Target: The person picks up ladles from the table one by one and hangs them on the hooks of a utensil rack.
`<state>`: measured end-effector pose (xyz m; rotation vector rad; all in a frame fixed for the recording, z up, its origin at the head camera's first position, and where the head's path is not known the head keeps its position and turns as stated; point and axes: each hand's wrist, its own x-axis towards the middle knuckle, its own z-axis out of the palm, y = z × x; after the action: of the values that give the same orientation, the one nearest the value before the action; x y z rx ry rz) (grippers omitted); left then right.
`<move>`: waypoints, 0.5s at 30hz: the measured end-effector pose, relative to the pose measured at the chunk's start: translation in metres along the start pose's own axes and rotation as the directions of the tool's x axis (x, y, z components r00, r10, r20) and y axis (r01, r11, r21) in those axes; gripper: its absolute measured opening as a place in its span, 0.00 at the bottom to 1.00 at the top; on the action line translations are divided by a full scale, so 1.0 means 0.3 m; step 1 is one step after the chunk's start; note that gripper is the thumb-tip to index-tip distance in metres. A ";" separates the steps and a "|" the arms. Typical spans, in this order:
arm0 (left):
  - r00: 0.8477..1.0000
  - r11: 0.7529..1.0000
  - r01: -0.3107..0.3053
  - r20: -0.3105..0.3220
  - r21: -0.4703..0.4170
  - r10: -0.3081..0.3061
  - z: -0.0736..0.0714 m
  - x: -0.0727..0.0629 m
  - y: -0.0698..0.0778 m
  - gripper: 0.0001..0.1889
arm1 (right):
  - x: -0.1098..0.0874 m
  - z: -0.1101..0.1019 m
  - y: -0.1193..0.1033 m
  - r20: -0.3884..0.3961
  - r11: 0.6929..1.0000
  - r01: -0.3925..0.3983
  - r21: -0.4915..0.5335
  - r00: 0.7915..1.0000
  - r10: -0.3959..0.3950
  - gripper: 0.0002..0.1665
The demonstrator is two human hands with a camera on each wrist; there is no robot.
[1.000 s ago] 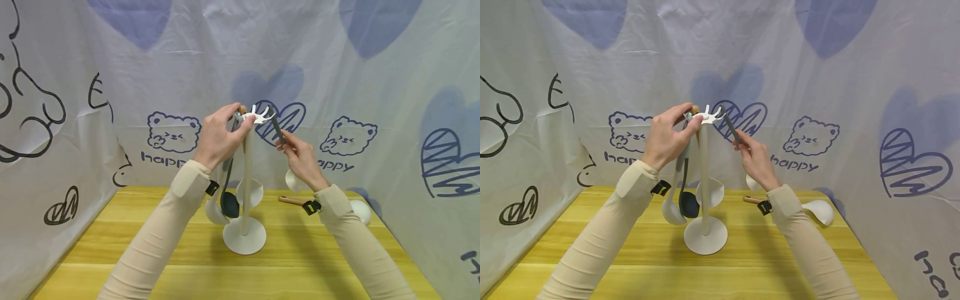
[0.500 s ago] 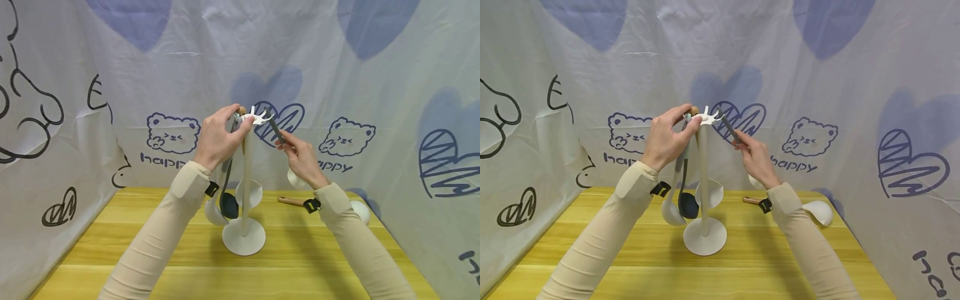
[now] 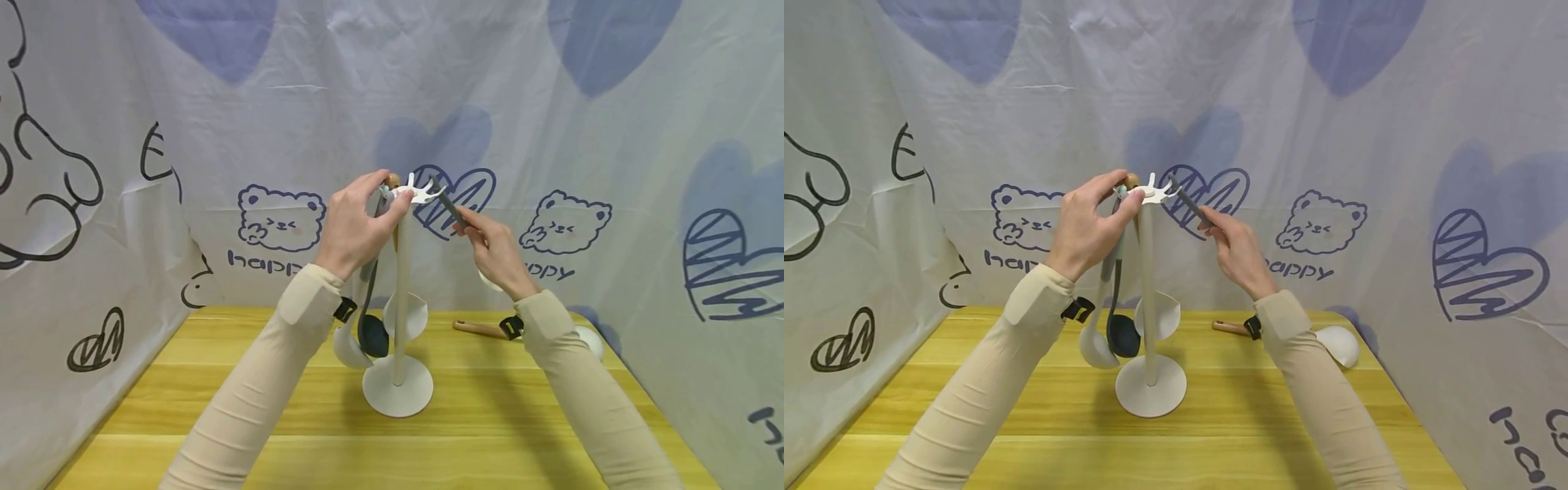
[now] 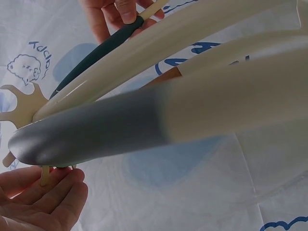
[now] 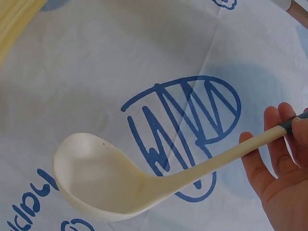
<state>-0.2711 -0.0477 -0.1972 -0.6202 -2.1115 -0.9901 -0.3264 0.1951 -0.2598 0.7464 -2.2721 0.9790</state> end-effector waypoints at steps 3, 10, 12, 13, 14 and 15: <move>1.000 1.000 0.002 0.002 0.002 -0.002 -0.001 -0.001 -0.001 0.27 | -0.001 -0.001 0.000 -0.011 1.000 0.012 -0.019 1.000 -0.012 0.26; 1.000 1.000 0.015 0.010 0.007 -0.015 -0.003 0.000 0.003 0.28 | 0.004 -0.013 0.002 -0.068 0.995 0.069 -0.068 0.995 -0.074 0.26; 1.000 1.000 0.008 0.007 0.005 -0.008 -0.002 0.000 0.003 0.28 | 0.006 -0.024 0.003 -0.086 0.993 0.081 -0.091 0.992 -0.089 0.27; 1.000 1.000 0.005 0.005 0.003 -0.005 -0.001 0.000 0.003 0.28 | 0.009 -0.028 0.004 -0.091 0.991 0.089 -0.103 0.991 -0.098 0.27; 1.000 1.000 0.001 0.001 0.002 -0.001 -0.001 0.000 0.002 0.27 | 0.012 -0.033 0.005 -0.094 0.989 0.095 -0.115 0.990 -0.106 0.27; 1.000 1.000 -0.003 -0.003 0.001 0.003 0.000 0.000 0.001 0.27 | 0.015 -0.037 0.007 -0.094 0.987 0.102 -0.125 0.989 -0.114 0.27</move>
<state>-0.2709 -0.0475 -0.1971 -0.6211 -2.1074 -0.9877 -0.3279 0.2035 -0.2512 0.7432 -2.1583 0.8044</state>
